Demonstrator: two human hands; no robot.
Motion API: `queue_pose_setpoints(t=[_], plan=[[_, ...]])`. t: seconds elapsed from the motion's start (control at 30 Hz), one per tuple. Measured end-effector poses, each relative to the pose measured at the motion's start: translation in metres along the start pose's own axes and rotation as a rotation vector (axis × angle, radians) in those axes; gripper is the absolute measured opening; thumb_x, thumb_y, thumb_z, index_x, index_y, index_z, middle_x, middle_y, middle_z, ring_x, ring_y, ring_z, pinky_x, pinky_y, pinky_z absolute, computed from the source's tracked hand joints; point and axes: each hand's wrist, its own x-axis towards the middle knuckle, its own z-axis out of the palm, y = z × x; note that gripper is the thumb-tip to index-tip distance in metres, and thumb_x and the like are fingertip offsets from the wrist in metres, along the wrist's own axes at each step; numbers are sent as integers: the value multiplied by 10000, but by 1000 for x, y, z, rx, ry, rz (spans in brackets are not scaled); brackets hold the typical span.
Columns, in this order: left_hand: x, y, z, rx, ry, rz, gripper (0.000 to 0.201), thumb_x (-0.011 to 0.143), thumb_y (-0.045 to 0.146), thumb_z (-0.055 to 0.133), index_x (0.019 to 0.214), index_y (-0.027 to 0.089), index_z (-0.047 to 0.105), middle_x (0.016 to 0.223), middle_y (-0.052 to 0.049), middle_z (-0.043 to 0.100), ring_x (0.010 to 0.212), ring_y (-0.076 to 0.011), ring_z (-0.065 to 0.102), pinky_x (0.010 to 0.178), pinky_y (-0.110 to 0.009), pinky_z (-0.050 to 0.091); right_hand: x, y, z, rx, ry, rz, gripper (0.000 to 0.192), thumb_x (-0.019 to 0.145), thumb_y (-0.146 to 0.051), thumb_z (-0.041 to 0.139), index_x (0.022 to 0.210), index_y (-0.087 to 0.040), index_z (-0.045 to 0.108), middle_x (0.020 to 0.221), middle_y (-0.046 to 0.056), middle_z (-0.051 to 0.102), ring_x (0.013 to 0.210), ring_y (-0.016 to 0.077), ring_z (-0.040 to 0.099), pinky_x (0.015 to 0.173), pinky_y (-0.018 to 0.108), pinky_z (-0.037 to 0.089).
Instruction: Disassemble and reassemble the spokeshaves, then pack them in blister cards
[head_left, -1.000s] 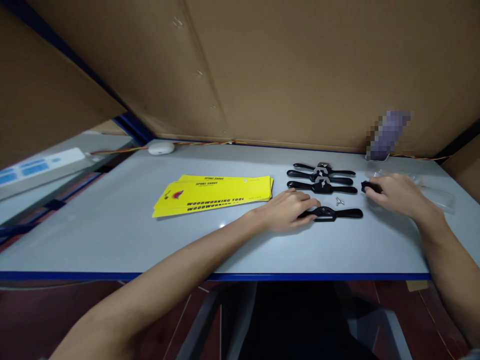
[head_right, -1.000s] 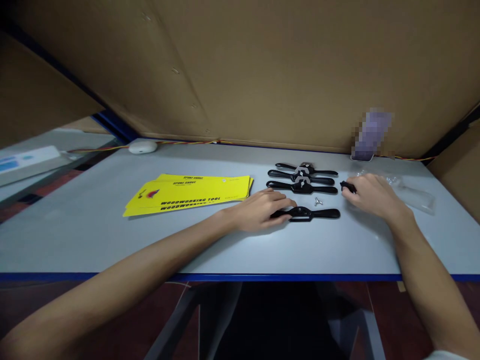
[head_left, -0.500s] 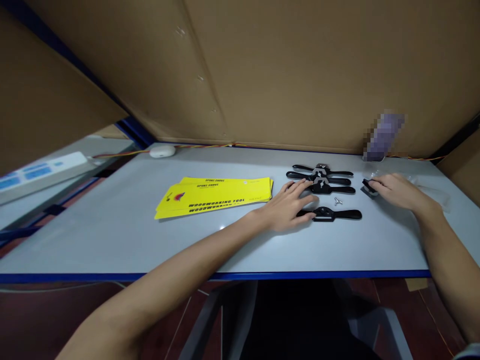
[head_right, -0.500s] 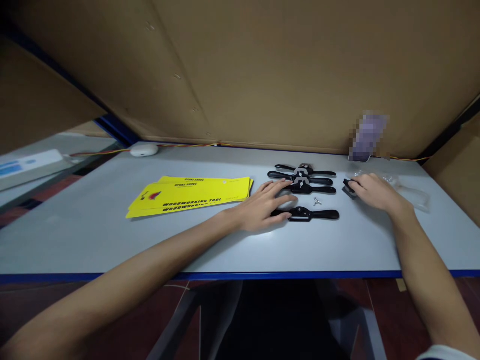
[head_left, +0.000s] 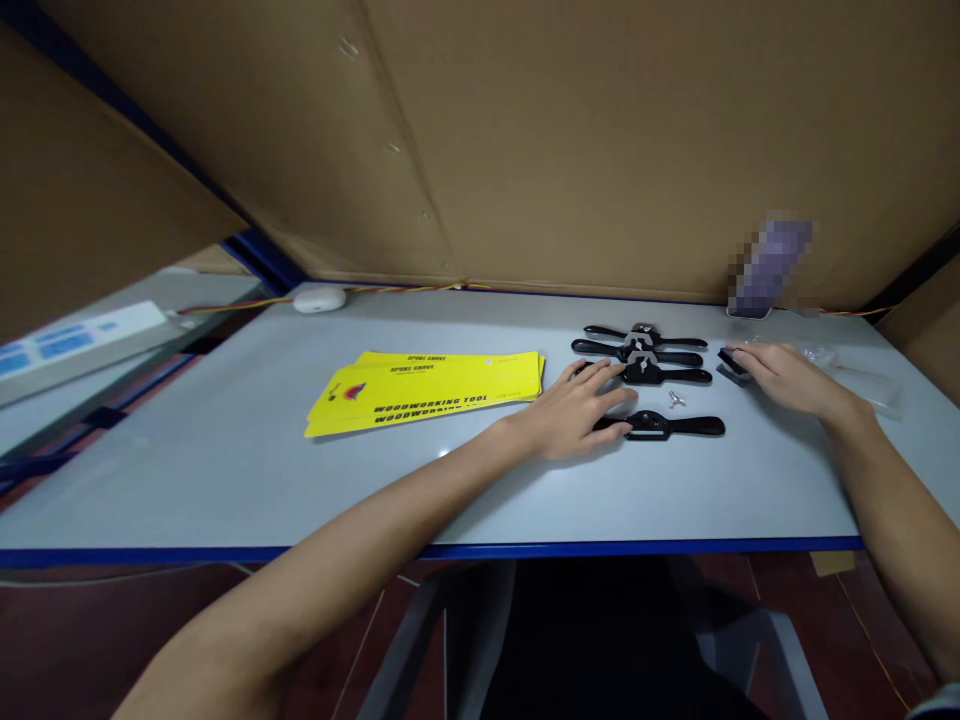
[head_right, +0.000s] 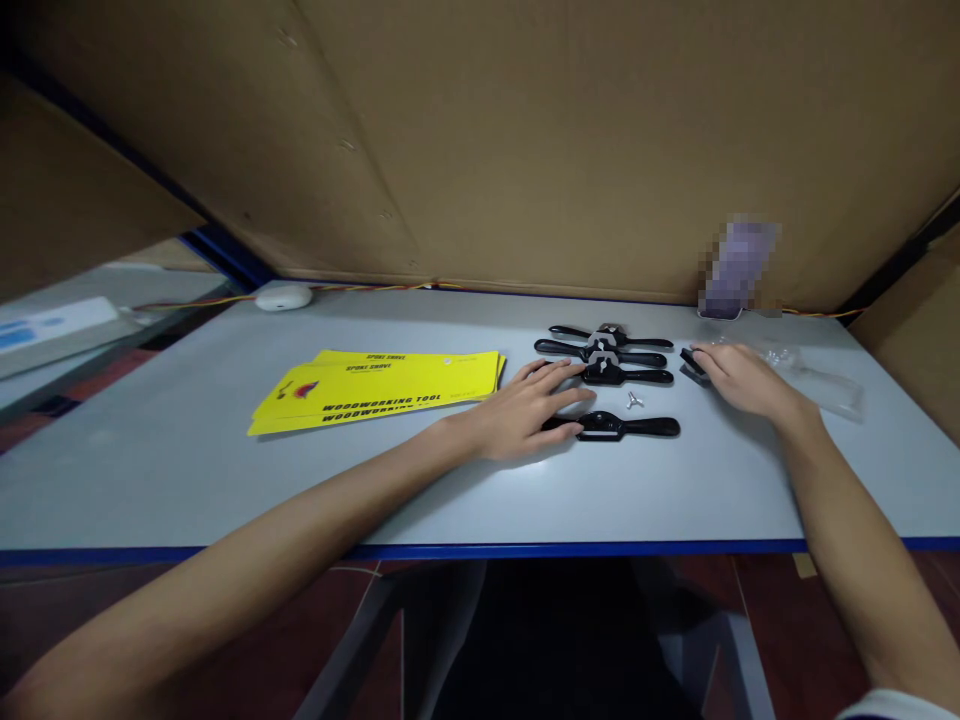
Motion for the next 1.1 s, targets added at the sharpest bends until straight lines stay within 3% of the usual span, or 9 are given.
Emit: queue_pose_setpoints(t=[0.13,0.33,0.8,1.1], plan=[[0,0,0,7,-11,1,496,1072,475,470,1443,170,594,1650,-242,402,1550,-464,356,1237,-675,301,3,1,5,-14,14,49,572,1059,-529,328,1345,-216,712,1365,137,736,1255,394,681,1067,552,504],[0,-1,0,19,-10,2,492,1073,497,466,1436,187,587,1661,-220,398,1553,-444,359,1246,-652,304,3,-1,7,17,3,76,607,1065,-518,313,1435,-182,658,1280,155,769,1071,371,755,1017,544,536],[0,-2,1,-8,22,6,463,1060,493,481,1407,210,597,1653,-185,427,1539,-431,381,1237,-663,311,2,-8,4,29,33,22,525,1068,-500,318,1309,-259,718,1244,97,783,1097,335,722,987,491,526],[0,-1,1,-13,16,0,471,1060,495,478,1413,208,599,1649,-186,429,1542,-436,371,1236,-668,308,3,-12,0,3,122,-25,497,1036,-463,334,1126,-204,748,1149,164,689,1085,331,669,1023,496,500]])
